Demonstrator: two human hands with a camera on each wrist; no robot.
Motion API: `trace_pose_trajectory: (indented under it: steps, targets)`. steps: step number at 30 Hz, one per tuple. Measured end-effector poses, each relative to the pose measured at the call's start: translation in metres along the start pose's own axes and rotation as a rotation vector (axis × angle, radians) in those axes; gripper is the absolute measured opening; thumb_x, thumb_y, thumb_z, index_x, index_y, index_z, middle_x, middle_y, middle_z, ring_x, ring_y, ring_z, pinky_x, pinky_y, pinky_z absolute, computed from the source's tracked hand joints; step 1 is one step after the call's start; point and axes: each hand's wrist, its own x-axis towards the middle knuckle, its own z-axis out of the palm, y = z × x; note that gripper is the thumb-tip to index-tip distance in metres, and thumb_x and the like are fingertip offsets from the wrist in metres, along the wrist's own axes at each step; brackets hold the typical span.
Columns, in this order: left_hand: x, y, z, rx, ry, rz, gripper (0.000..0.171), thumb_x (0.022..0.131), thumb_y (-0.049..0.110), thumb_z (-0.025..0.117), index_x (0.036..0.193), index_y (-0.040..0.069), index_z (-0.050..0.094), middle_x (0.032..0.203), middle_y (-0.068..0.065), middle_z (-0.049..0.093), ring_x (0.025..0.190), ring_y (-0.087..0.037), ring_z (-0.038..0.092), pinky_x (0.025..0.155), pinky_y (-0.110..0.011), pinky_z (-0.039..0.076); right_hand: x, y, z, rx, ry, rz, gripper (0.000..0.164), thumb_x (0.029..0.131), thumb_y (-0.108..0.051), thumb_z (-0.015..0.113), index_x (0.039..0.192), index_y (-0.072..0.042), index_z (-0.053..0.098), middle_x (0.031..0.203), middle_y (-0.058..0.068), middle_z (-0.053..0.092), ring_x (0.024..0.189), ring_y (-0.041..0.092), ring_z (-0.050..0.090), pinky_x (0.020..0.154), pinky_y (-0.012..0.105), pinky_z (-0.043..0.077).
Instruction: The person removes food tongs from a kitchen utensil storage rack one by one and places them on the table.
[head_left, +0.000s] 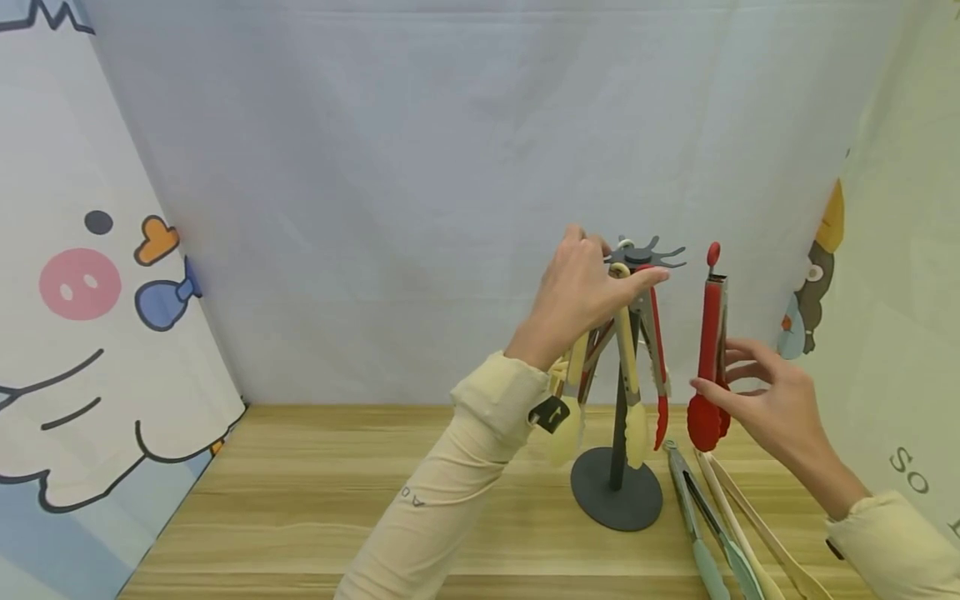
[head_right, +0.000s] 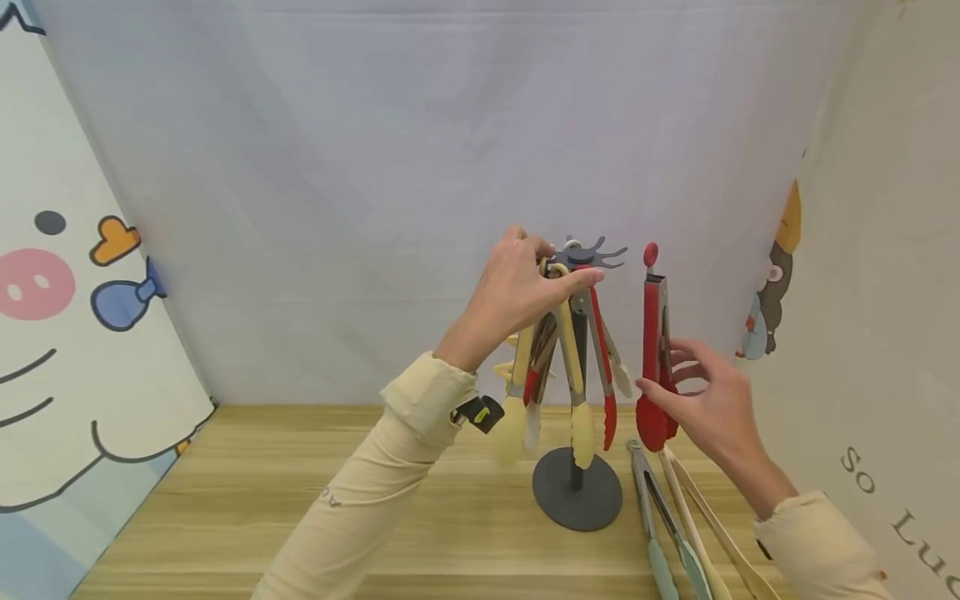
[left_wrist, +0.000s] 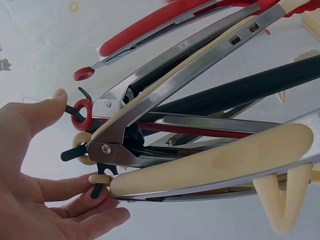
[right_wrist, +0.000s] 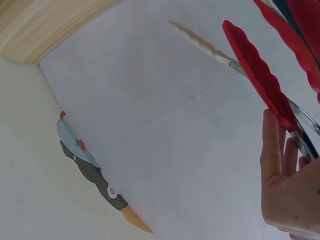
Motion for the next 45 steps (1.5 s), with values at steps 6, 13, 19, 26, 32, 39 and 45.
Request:
trace_pose_trajectory:
  steps: [6, 13, 19, 26, 32, 39, 45]
  targets:
    - [-0.003, 0.002, -0.001, 0.001, 0.004, 0.011, 0.065, 0.079, 0.063, 0.063, 0.107, 0.004, 0.064, 0.098, -0.001, 0.043, 0.077, -0.013, 0.046, 0.062, -0.019, 0.041, -0.005, -0.001, -0.008, -0.019, -0.008, 0.018, 0.053, 0.076, -0.014, 0.08, 0.123, -0.007, 0.058, 0.098, 0.007, 0.06, 0.072, -0.007, 0.056, 0.051, 0.02, 0.049]
    - [-0.006, 0.004, -0.001, -0.01, 0.011, 0.024, 0.064, 0.078, 0.063, 0.064, 0.106, 0.005, 0.065, 0.098, -0.001, 0.044, 0.079, -0.013, 0.045, 0.063, -0.018, 0.041, -0.015, -0.005, -0.014, -0.058, -0.021, 0.025, 0.053, 0.075, -0.016, 0.081, 0.121, -0.009, 0.059, 0.099, -0.003, 0.058, 0.073, -0.007, 0.056, 0.05, 0.021, 0.048]
    - [-0.01, 0.004, -0.003, -0.013, 0.025, 0.038, 0.06, 0.078, 0.062, 0.065, 0.099, 0.006, 0.064, 0.096, -0.001, 0.044, 0.077, -0.013, 0.044, 0.062, -0.018, 0.04, -0.023, -0.008, -0.019, -0.081, -0.018, 0.027, 0.052, 0.075, -0.02, 0.081, 0.121, -0.01, 0.059, 0.099, -0.018, 0.054, 0.073, -0.008, 0.055, 0.049, 0.023, 0.047]
    - [-0.015, 0.004, -0.004, -0.014, 0.032, 0.052, 0.056, 0.077, 0.062, 0.066, 0.09, 0.007, 0.063, 0.092, -0.001, 0.043, 0.076, -0.014, 0.043, 0.06, -0.018, 0.039, -0.03, -0.01, -0.024, -0.109, -0.009, 0.024, 0.053, 0.074, -0.02, 0.082, 0.121, -0.007, 0.059, 0.099, -0.013, 0.056, 0.072, -0.01, 0.055, 0.05, 0.02, 0.046]
    - [-0.019, 0.006, -0.006, -0.028, 0.033, 0.05, 0.054, 0.077, 0.062, 0.067, 0.083, 0.009, 0.059, 0.091, -0.001, 0.042, 0.074, -0.014, 0.043, 0.058, -0.019, 0.038, -0.037, -0.009, -0.028, -0.125, -0.01, 0.038, 0.056, 0.074, -0.019, 0.082, 0.122, -0.005, 0.059, 0.097, -0.018, 0.054, 0.07, -0.011, 0.054, 0.05, 0.02, 0.045]
    - [-0.023, 0.007, -0.006, -0.04, 0.03, 0.049, 0.055, 0.076, 0.063, 0.066, 0.076, 0.009, 0.056, 0.09, -0.002, 0.042, 0.072, -0.015, 0.041, 0.057, -0.019, 0.037, -0.044, -0.009, -0.033, -0.156, -0.016, 0.042, 0.057, 0.073, -0.018, 0.083, 0.123, -0.003, 0.058, 0.097, 0.005, 0.06, 0.068, -0.01, 0.054, 0.051, 0.019, 0.044]
    - [-0.027, 0.009, -0.007, -0.042, 0.037, 0.059, 0.055, 0.076, 0.063, 0.066, 0.075, 0.009, 0.055, 0.089, -0.002, 0.042, 0.07, -0.015, 0.041, 0.055, -0.019, 0.037, -0.051, -0.007, -0.038, -0.178, -0.013, 0.042, 0.057, 0.072, -0.017, 0.084, 0.122, -0.006, 0.059, 0.092, -0.012, 0.056, 0.066, -0.009, 0.054, 0.052, 0.022, 0.043]
